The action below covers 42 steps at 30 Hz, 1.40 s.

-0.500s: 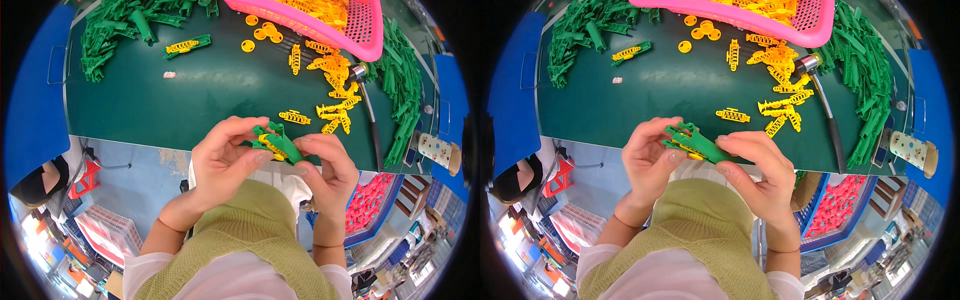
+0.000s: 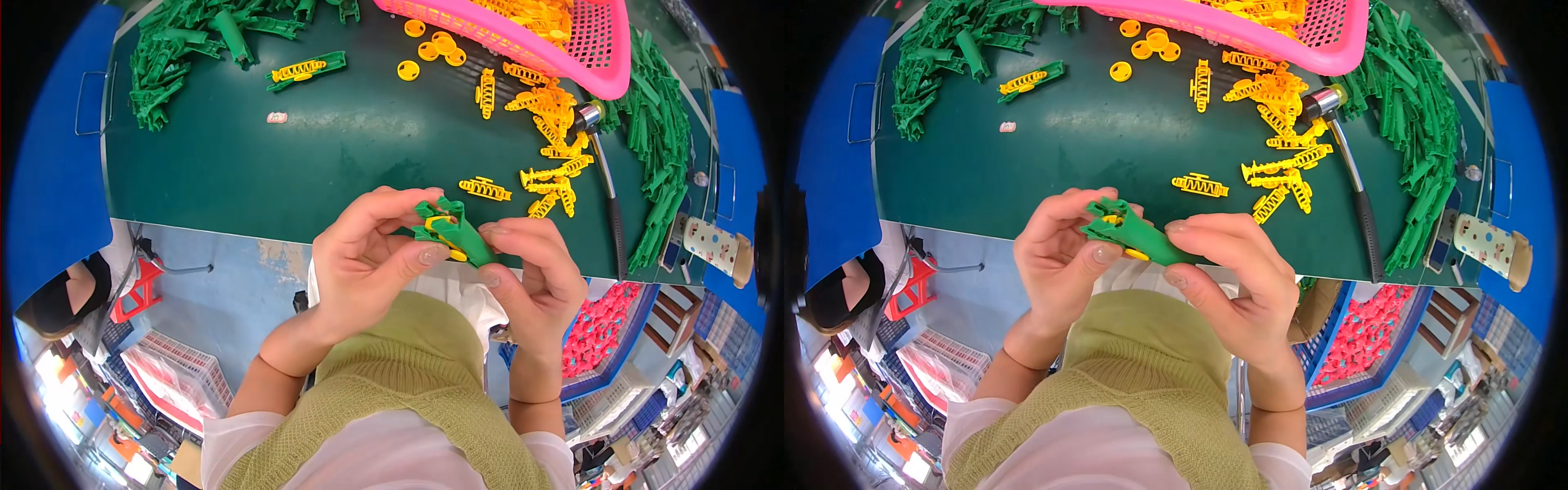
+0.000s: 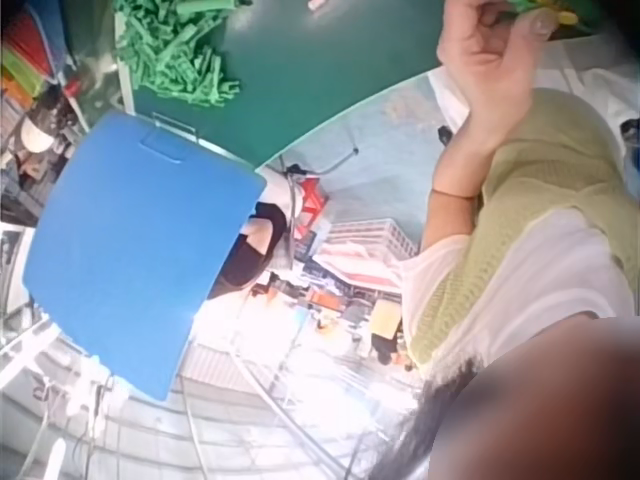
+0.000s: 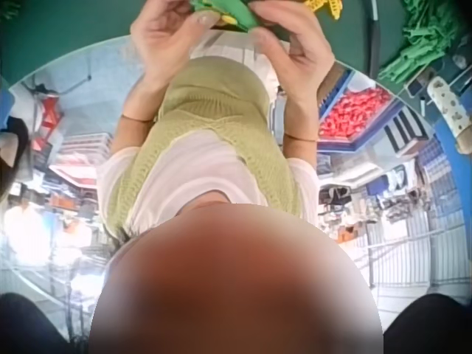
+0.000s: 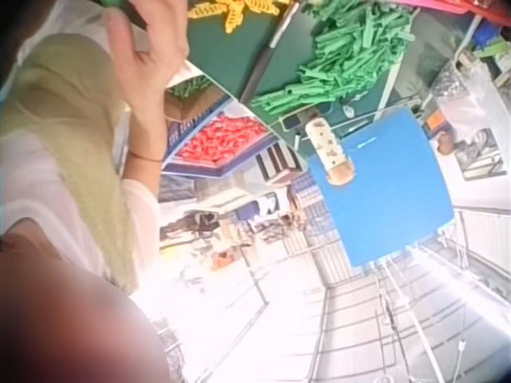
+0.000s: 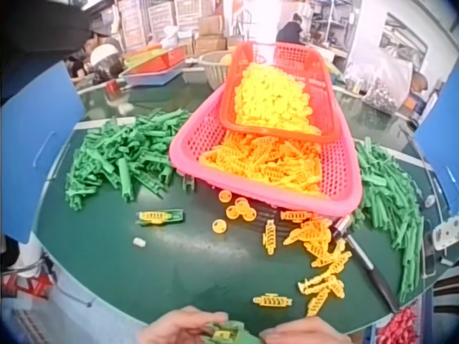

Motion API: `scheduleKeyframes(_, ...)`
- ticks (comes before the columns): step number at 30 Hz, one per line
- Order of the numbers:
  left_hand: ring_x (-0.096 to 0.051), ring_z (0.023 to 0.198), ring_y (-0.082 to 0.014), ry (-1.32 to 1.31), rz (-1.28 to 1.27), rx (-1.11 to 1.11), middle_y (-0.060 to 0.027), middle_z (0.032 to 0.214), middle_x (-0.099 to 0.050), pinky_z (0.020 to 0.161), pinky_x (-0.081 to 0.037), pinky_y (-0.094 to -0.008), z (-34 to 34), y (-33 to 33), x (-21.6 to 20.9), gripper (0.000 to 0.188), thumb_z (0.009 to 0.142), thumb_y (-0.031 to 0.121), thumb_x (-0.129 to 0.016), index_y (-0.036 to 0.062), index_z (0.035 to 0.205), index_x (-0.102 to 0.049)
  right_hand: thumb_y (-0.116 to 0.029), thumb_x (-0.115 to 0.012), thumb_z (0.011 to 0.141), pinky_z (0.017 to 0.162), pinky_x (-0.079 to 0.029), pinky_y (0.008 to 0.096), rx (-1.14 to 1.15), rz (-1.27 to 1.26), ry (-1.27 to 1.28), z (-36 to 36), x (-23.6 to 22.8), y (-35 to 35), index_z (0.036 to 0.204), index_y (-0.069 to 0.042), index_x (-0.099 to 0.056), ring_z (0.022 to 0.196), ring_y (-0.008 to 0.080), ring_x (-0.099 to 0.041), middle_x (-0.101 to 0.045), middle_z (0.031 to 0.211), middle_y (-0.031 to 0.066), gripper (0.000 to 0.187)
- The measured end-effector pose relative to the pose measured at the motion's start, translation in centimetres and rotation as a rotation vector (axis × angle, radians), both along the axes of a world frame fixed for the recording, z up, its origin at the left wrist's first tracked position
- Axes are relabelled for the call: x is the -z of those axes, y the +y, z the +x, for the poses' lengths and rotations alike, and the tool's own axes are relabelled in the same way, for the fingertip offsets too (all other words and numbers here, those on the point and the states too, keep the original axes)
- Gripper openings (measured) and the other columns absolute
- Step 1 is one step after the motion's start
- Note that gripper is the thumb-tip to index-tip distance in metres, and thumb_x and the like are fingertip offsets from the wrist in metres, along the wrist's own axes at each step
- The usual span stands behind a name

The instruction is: Assembling plastic toy fish by snapping yellow parts onto green bodies.

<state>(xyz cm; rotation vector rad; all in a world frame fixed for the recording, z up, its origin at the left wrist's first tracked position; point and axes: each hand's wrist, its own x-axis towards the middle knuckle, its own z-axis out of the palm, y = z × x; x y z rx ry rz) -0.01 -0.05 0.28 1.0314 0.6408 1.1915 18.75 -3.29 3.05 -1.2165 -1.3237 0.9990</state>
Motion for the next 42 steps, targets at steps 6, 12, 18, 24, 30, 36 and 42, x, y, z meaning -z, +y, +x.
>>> scheduleKeyframes(6,-0.06,0.113,-0.0212,-0.062,-0.069,-0.021,-0.0141,0.123,-0.056,0.094,-0.058,-0.034,0.1,-0.3,0.0,0.044,0.086,-0.01,-0.066,-0.0039,0.128,-0.053,0.006,-0.077,0.074,0.081,-0.054,0.0304,-0.058,-0.015,-0.037,0.2,-0.2,0.3,0.109,-0.001,-0.069,0.095,0.0231,-0.066,-0.068,0.107,0.0136,0.037)
scheduleKeyframes(12,-0.06,0.113,-0.0214,-0.059,-0.065,-0.016,-0.0131,0.12,-0.056,0.094,-0.057,-0.0331,0.0,-0.2,-0.2,0.043,0.086,-0.011,-0.066,-0.0045,0.127,-0.053,0.007,-0.077,0.074,0.08,-0.054,0.0306,-0.076,0.002,-0.039,0.2,-0.3,0.4,0.108,0.0,-0.069,0.095,0.0233,-0.067,-0.067,0.106,0.0139,0.036)
scheduleKeyframes(18,-0.059,0.114,-0.0214,-0.071,-0.059,-0.023,-0.0138,0.121,-0.056,0.094,-0.057,-0.0336,0.0,-0.5,-0.1,0.043,0.087,-0.012,-0.064,-0.0046,0.128,-0.052,0.007,-0.076,0.074,0.079,-0.055,0.0305,-0.095,0.016,-0.035,0.1,-0.4,0.4,0.108,0.0,-0.069,0.095,0.0235,-0.067,-0.067,0.107,0.0146,0.035)
scheduleKeyframes(24,-0.058,0.117,-0.0238,-0.077,-0.045,0.03,-0.0154,0.122,-0.055,0.095,-0.057,-0.0356,-0.3,-0.3,0.2,0.048,0.086,-0.011,-0.065,-0.0038,0.131,-0.05,0.007,-0.076,0.074,0.08,-0.054,0.0316,-0.089,-0.023,-0.032,0.1,-0.2,0.6,0.108,-0.001,-0.068,0.096,0.0249,-0.066,-0.067,0.106,0.0144,0.036)
scheduleKeyframes(30,-0.058,0.12,-0.029,-0.192,-0.104,0.036,-0.0177,0.121,-0.056,0.098,-0.055,-0.0398,0.4,-0.2,-1.3,0.054,0.08,-0.014,-0.069,-0.0036,0.13,-0.05,0.005,-0.078,0.073,0.082,-0.053,0.0329,-0.076,-0.017,0.045,-0.3,0.2,0.3,0.107,-0.001,-0.066,0.097,0.0258,-0.065,-0.067,0.105,0.0152,0.036)
scheduleKeyframes(36,-0.066,0.102,-0.029,0.055,0.215,0.0,-0.0131,0.106,-0.065,0.091,-0.056,-0.0449,0.0,0.0,0.0,0.045,0.078,0.02,-0.083,0.0045,0.109,-0.055,0.001,-0.081,0.073,0.079,-0.053,0.0323,-0.024,0.107,-0.055,-0.7,0.6,0.4,0.106,0.0,-0.066,0.093,0.0239,-0.065,-0.067,0.103,0.015,0.036)
scheduleKeyframes(42,-0.067,0.098,-0.0279,0.026,0.09,-0.013,-0.0115,0.1,-0.067,0.086,-0.057,-0.0418,0.3,-0.3,-0.4,0.045,0.077,0.026,-0.084,0.0047,0.107,-0.057,-0.004,-0.08,0.076,0.076,-0.054,0.0323,-0.107,0.005,0.098,-0.5,1.6,-0.2,0.105,0.0,-0.066,0.088,0.0238,-0.066,-0.068,0.1,0.0155,0.032)
